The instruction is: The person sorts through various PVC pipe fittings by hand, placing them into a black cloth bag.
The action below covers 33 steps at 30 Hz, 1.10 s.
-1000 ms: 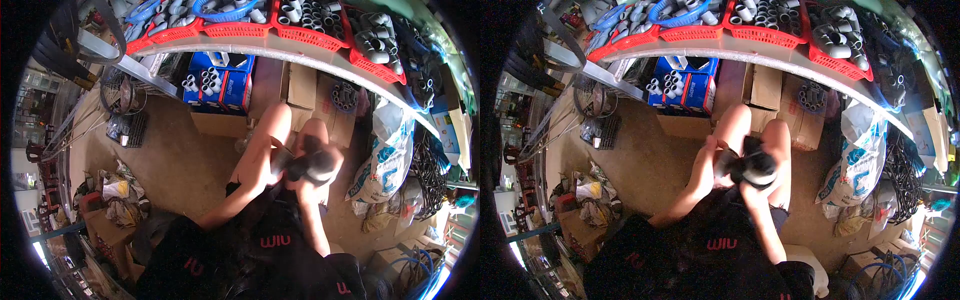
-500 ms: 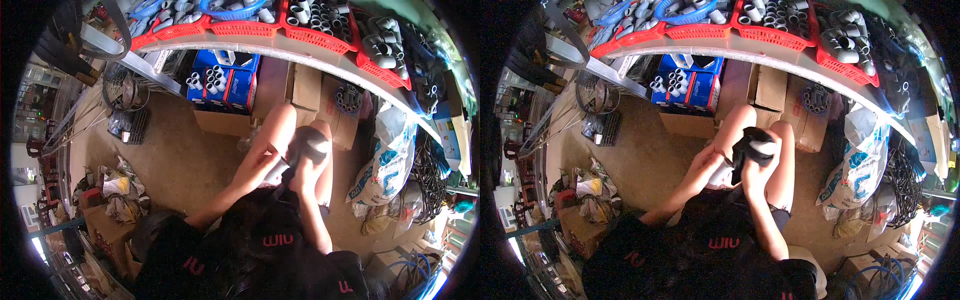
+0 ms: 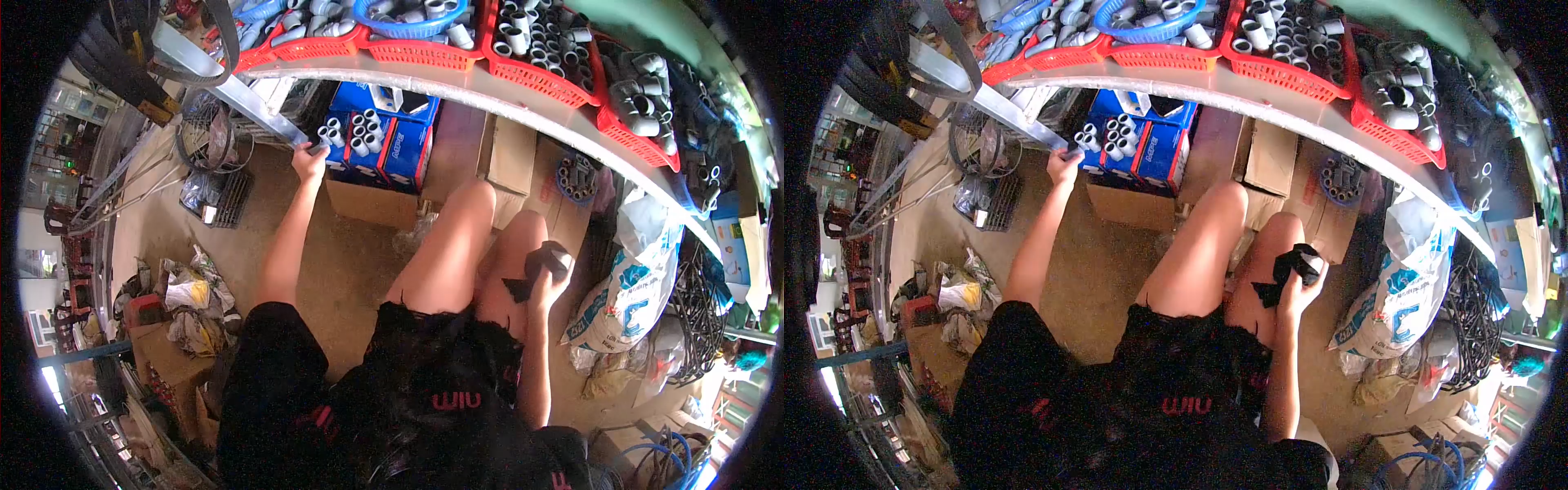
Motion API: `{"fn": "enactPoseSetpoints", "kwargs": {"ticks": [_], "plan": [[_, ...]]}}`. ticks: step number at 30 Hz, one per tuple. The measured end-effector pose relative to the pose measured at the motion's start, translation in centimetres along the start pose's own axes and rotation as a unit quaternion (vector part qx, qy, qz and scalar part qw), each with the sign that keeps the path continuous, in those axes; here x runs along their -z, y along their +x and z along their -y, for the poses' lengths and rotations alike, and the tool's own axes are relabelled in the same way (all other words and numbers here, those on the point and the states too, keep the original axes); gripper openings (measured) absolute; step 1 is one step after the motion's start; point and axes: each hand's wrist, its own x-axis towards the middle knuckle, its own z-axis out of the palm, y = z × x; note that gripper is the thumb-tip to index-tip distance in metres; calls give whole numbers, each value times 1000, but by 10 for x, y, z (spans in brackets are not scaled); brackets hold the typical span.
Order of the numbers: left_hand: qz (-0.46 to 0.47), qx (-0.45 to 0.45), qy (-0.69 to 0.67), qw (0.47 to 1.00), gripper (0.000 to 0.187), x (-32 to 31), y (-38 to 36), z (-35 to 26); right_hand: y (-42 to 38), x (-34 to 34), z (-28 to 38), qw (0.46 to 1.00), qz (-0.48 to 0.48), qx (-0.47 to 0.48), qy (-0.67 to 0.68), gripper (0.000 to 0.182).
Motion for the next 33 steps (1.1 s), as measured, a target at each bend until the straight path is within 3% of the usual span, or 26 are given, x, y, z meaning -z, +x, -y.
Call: {"fn": "enactPoseSetpoints", "kwargs": {"ticks": [3, 7, 9, 12, 15, 16, 19, 22, 26, 33], "plan": [[44, 32, 12, 998, 36, -4, 2, -23, 5, -3, -3, 999, 0, 5, 42, 16], [-28, -80, 16, 996, 25, -25, -1, -5, 3, -2, -4, 999, -16, -25, 40, 13], [0, -27, -85, 996, 31, -39, -4, 21, 5, -1, -3, 999, -16, -34, 22, 12], [-39, 20, -125, 991, 44, -42, -15, 11, 7, 1, -10, 999, -11, -42, 31, 13], [-127, -135, -16, 983, 56, -43, -15, -4, 7, -3, -5, 999, -12, -48, 19, 14], [-54, -105, -58, 991, 60, -22, -18, -45, 7, -4, -5, 999, -7, -49, 22, 15], [-93, -123, 67, 986, 55, -38, -9, -20, 9, -4, -6, 999, 7, -39, 13, 16], [35, -52, -62, 996, 51, -43, 1, -5, 10, -3, -9, 1000, 13, -23, -6, 17], [39, -65, -163, 984, 49, -65, 12, 14, 11, -6, -12, 999, 3, -37, -5, 16], [14, -42, -62, 997, 50, -66, 18, -2, 11, -13, -12, 996, -11, -86, 9, 20]]}}
